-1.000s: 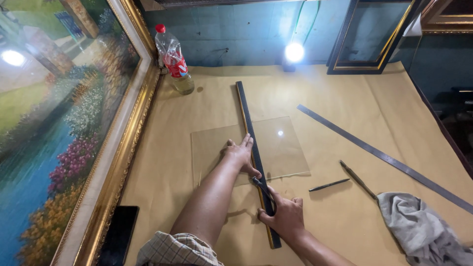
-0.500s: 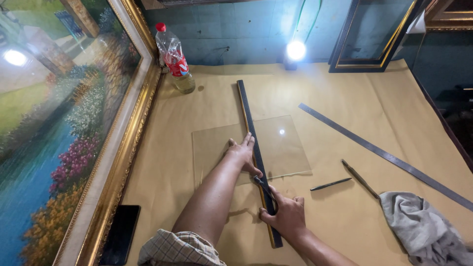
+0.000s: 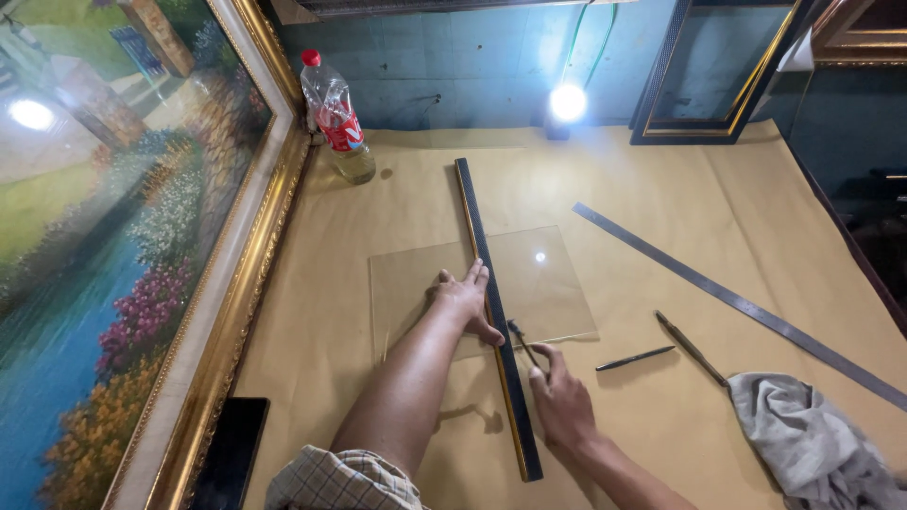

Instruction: Measuring and cutting a piece of glass using a ruler and a glass cutter

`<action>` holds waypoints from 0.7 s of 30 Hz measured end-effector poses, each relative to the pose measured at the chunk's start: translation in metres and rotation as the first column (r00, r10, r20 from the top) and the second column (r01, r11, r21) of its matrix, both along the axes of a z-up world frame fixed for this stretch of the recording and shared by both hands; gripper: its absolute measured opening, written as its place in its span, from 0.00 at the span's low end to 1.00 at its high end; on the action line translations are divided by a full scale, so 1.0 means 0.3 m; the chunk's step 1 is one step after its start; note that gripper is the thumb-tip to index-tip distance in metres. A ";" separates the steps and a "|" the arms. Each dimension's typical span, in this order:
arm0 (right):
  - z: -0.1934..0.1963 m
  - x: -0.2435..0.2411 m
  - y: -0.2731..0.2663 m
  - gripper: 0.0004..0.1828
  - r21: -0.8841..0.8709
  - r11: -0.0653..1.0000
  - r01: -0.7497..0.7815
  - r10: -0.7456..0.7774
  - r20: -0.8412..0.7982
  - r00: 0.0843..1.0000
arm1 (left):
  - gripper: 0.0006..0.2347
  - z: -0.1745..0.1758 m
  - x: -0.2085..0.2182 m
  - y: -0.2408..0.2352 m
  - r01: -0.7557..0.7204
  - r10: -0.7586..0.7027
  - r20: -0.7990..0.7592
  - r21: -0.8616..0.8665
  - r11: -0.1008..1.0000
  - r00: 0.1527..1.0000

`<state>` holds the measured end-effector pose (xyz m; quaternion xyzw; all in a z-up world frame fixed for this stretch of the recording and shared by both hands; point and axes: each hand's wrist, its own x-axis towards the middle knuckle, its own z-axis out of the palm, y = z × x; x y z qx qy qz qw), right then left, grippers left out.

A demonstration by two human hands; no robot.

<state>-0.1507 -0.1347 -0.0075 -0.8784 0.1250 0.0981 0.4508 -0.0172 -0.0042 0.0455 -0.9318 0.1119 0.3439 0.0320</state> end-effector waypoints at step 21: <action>-0.019 0.678 0.008 0.20 -0.574 0.753 -0.322 0.305 -0.128 0.944 | 0.38 0.001 -0.003 -0.016 0.115 -0.119 0.138 0.036 0.993 0.983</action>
